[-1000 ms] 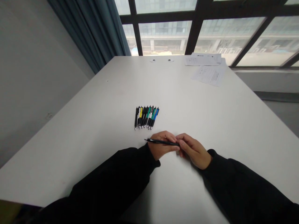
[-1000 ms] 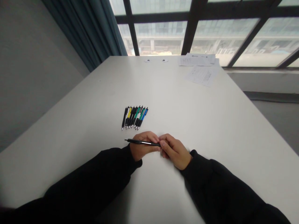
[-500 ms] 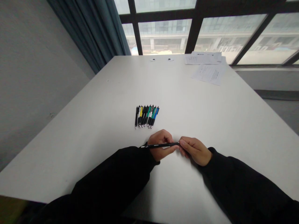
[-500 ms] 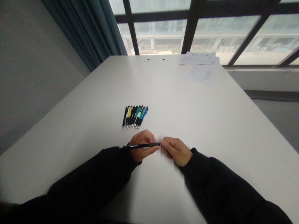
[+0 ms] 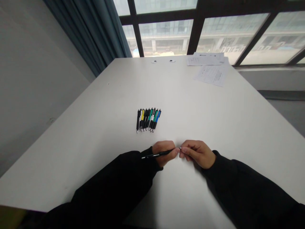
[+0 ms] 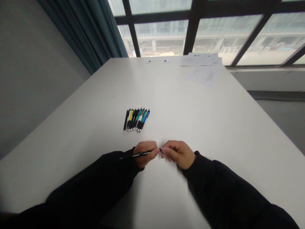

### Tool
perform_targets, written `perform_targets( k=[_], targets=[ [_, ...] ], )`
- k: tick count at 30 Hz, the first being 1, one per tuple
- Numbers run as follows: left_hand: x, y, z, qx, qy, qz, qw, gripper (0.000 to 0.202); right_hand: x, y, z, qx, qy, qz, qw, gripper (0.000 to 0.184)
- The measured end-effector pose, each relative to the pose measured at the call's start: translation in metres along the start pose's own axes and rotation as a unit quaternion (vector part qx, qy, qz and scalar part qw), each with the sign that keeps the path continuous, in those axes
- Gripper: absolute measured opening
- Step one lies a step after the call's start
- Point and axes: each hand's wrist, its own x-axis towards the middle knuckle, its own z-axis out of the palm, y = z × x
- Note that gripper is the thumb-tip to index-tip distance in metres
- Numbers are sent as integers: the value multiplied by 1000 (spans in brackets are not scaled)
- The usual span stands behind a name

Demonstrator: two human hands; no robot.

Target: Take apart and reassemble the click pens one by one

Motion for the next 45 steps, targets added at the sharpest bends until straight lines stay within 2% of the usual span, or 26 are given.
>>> perform_targets(
  k=[6, 10, 15, 18, 22, 25, 27, 30, 33, 37, 40, 42, 45],
  targets=[
    [3, -5, 3, 61, -47, 59, 995, 46, 1, -8, 1, -49, -25, -21, 998, 51],
    [2, -4, 5, 81, -26, 34, 996, 42, 2, -9, 2, -86, -5, -46, 995, 44],
    [0, -5, 4, 30, 2, -3, 1000, 44, 3, -2, 5, 9, 19, -38, 999, 26],
    [2, -5, 2, -2, -1, 7, 1000, 40, 3, 2, 4, 50, 15, -30, 998, 32],
    [2, -6, 1, -20, -13, 12, 1000, 40, 3, 3, 1, 9, -13, -9, 1000, 41],
    [1, -8, 2, -18, -14, -1, 1000, 41, 3, 3, 1, 53, -8, -26, 998, 25],
    [0, -9, 2, -18, -11, -13, 1000, 42, 3, 4, 2, 82, 3, -48, 995, 29],
    [0, -7, 1, -31, -17, -14, 999, 40, 1, 3, 1, 39, -2, -45, 998, 25],
    [1, -5, 0, -45, -23, -15, 999, 39, 1, 3, 0, -28, -15, -19, 999, 35],
    [0, -5, -1, -39, -16, -29, 999, 41, 1, 4, 1, 17, 2, -34, 999, 23],
    [0, -5, 0, -36, -16, -34, 999, 42, 1, 4, 2, 40, 8, -59, 997, 27],
    [0, -5, 0, -41, -14, -28, 999, 42, 0, 4, 2, 20, 0, -54, 998, 27],
    [0, -4, -1, -43, -9, -25, 999, 42, 0, 3, 0, -44, -4, -33, 999, 37]
  ],
)
